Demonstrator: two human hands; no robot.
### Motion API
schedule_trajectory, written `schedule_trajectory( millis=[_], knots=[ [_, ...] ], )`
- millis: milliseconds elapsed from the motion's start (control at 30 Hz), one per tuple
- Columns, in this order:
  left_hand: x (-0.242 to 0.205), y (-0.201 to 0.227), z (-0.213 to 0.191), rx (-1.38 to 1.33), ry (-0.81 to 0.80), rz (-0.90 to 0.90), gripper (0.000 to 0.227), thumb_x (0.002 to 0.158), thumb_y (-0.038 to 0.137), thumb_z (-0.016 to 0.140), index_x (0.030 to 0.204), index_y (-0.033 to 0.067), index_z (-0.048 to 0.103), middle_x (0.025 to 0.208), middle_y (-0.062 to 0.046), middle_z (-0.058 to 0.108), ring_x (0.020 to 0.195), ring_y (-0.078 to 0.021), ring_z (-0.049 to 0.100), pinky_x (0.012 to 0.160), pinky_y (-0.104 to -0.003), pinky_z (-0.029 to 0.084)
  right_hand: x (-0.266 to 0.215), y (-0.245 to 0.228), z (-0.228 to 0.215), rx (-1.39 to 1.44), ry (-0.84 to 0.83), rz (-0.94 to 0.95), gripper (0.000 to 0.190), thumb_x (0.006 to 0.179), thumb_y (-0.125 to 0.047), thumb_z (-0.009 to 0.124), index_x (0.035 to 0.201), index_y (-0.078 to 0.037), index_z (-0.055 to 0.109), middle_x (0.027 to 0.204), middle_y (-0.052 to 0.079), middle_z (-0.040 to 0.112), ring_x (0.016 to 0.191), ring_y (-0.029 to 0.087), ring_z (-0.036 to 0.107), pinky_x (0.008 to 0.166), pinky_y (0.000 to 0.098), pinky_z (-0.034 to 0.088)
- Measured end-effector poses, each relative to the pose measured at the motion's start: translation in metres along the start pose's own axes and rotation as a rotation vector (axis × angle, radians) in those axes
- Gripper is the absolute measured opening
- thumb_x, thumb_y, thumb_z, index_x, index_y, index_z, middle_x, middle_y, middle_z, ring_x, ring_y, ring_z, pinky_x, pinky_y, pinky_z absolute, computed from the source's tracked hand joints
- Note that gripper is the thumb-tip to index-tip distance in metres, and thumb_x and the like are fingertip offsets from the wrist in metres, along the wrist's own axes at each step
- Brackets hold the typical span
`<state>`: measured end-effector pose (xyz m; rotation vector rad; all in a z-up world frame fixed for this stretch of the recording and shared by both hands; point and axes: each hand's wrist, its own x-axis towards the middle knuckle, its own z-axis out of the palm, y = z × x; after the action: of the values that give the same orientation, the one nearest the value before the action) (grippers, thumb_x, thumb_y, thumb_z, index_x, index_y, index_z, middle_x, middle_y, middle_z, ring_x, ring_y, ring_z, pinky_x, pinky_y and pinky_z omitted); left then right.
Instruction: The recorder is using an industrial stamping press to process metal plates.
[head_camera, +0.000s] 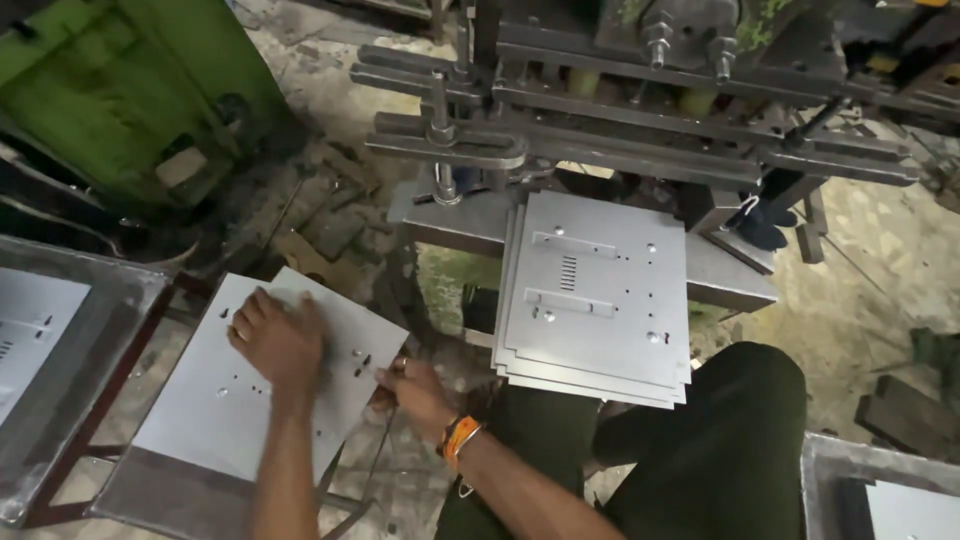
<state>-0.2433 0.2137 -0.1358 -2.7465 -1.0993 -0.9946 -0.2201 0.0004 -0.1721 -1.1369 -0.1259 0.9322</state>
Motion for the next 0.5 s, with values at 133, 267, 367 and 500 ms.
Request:
schedule_trajectory(
  millis=[133, 267, 367, 500],
  knots=[
    [0.031, -0.006, 0.003, 0.08, -0.053, -0.025, 0.062, 0.101, 0.054, 0.064, 0.127, -0.0026, 0.066, 0.126, -0.021, 0.062, 0.12, -0.041, 0.053, 0.105, -0.056, 0.037, -0.001, -0.018, 0.01, -0.062, -0.003, 0.011, 0.012, 0.101, -0.014, 0.063, 0.103, -0.002, 0.067, 0.095, 0.01, 0.073, 0.077, 0.017, 0.074, 0.067, 0.0307, 0.058],
    [0.044, -0.012, 0.012, 0.102, -0.085, -0.059, 0.055, 0.102, 0.054, 0.065, 0.107, 0.0, 0.073, 0.119, -0.022, 0.064, 0.117, -0.0415, 0.054, 0.098, -0.055, 0.04, 0.005, -0.013, 0.01, -0.065, 0.087, 0.007, 0.014, 0.102, -0.016, 0.064, 0.101, -0.002, 0.067, 0.091, 0.009, 0.073, 0.077, 0.016, 0.072, 0.063, 0.0299, 0.055],
    [0.047, -0.019, 0.017, 0.07, -0.042, -0.039, 0.053, 0.101, 0.053, 0.066, 0.104, 0.0011, 0.075, 0.12, -0.022, 0.065, 0.118, -0.0415, 0.055, 0.097, -0.056, 0.041, 0.022, 0.009, -0.006, 0.027, 0.093, -0.059, 0.019, 0.104, -0.021, 0.061, 0.104, -0.004, 0.07, 0.093, 0.004, 0.073, 0.078, 0.013, 0.07, 0.066, 0.0278, 0.056],
    [0.052, -0.034, 0.035, 0.067, 0.027, 0.009, 0.053, 0.096, 0.056, 0.068, 0.1, 0.0036, 0.077, 0.121, -0.022, 0.067, 0.115, -0.0419, 0.058, 0.093, -0.055, 0.044, 0.03, 0.007, -0.011, 0.049, 0.104, -0.086, 0.023, 0.103, -0.022, 0.061, 0.1, -0.001, 0.07, 0.089, 0.005, 0.073, 0.076, 0.014, 0.071, 0.066, 0.0319, 0.06]
  ],
)
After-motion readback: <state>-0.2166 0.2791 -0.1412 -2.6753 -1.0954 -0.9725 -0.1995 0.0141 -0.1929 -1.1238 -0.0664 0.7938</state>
